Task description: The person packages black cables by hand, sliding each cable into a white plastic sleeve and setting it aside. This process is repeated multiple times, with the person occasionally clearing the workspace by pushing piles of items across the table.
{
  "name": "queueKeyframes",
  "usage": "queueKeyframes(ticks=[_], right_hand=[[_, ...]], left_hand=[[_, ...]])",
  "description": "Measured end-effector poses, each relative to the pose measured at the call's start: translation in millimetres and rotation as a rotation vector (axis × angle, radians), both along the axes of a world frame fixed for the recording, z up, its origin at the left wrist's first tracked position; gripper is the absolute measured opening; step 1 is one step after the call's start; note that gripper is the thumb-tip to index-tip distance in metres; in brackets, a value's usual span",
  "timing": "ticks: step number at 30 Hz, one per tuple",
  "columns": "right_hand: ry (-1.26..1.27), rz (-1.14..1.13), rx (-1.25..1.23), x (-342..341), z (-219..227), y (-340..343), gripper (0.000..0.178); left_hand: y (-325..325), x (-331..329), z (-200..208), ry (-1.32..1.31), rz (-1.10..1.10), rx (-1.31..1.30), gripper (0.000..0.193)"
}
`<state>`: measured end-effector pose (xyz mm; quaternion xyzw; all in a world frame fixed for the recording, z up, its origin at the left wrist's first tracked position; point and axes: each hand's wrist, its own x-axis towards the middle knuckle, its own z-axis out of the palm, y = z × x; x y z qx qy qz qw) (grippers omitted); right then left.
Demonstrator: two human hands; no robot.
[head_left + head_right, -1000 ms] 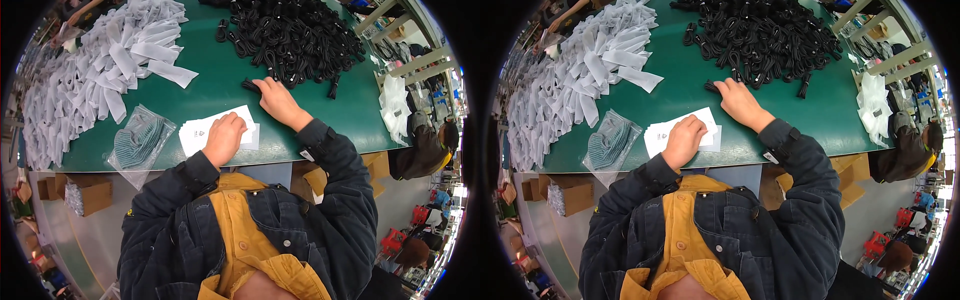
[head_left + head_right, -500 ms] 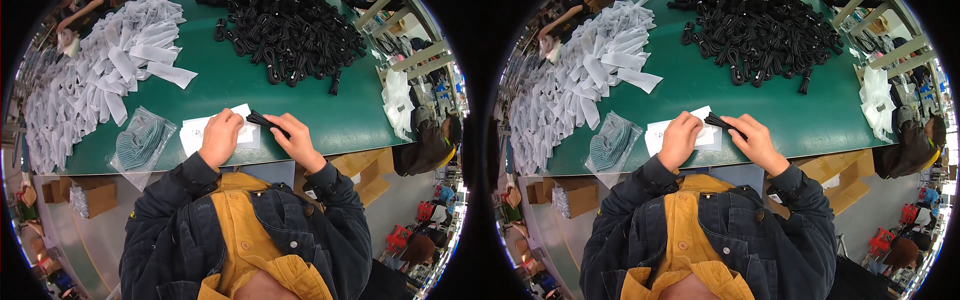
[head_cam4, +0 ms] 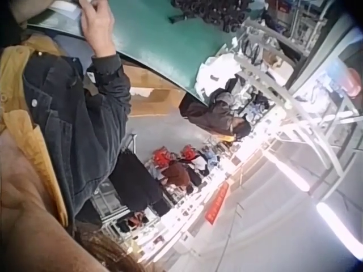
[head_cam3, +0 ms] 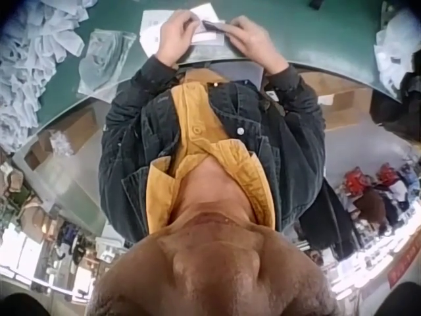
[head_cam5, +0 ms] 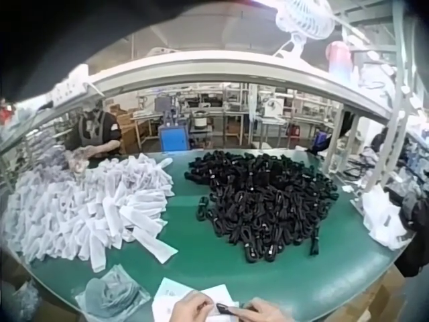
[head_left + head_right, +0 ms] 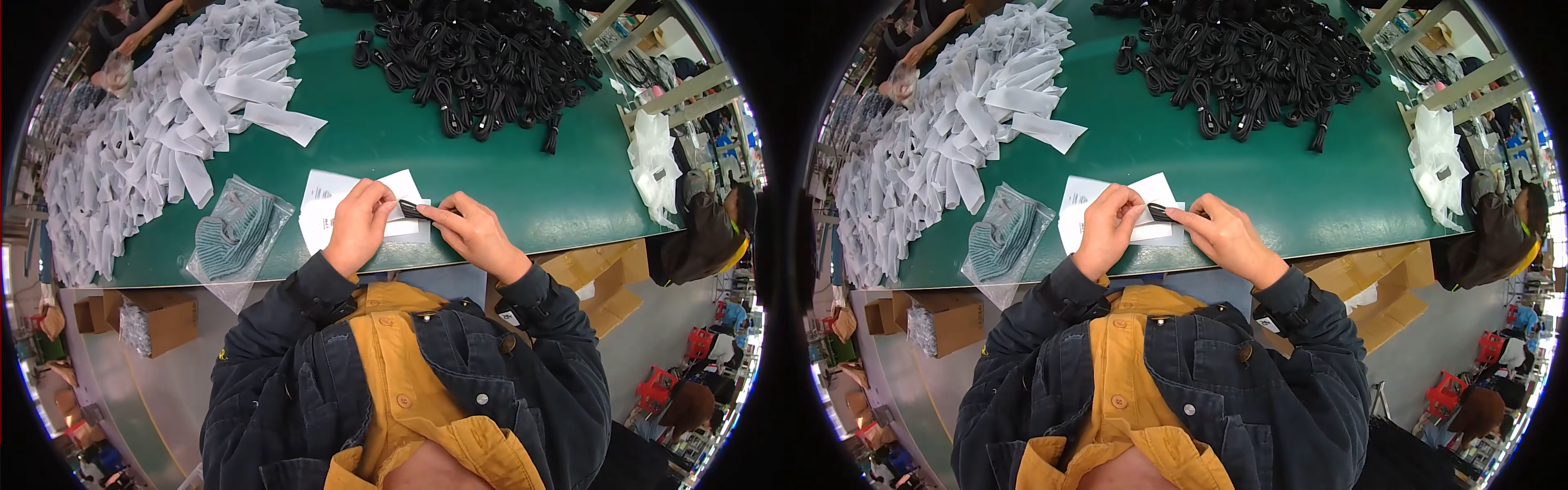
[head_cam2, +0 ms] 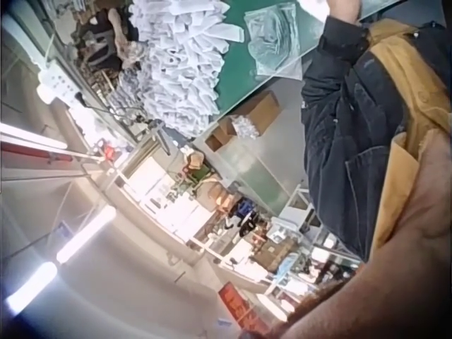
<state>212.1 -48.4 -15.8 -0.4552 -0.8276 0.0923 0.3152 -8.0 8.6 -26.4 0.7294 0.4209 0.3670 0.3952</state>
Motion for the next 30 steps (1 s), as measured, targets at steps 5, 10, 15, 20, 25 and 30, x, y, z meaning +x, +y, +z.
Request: queueKeyframes(ticks=[5,10,15,20,25,30], right_hand=[[0.702,-0.25,-0.913,-6,1,2,0.033],[0.729,-0.056,-0.544,-14,-5,16,0.032],[0.476,0.092,-0.129,-28,27,26,0.03],[0.244,-0.106,0.202,-5,30,75,0.031],[-0.173,-0.366,0.153,26,-3,134,0.03],[-0.357,-0.441,0.15,27,-24,152,0.034]], left_hand=[[-1,1,9,0.043,-0.173,0.388,0.011],[10,2,25,0.058,-0.144,0.447,0.012],[25,-6,31,-0.087,-0.096,0.158,0.009],[63,-31,60,-0.557,-0.086,-0.382,0.006],[94,-47,87,-0.537,-0.023,-0.297,0.012],[133,-70,84,-0.557,0.128,-0.105,0.015]])
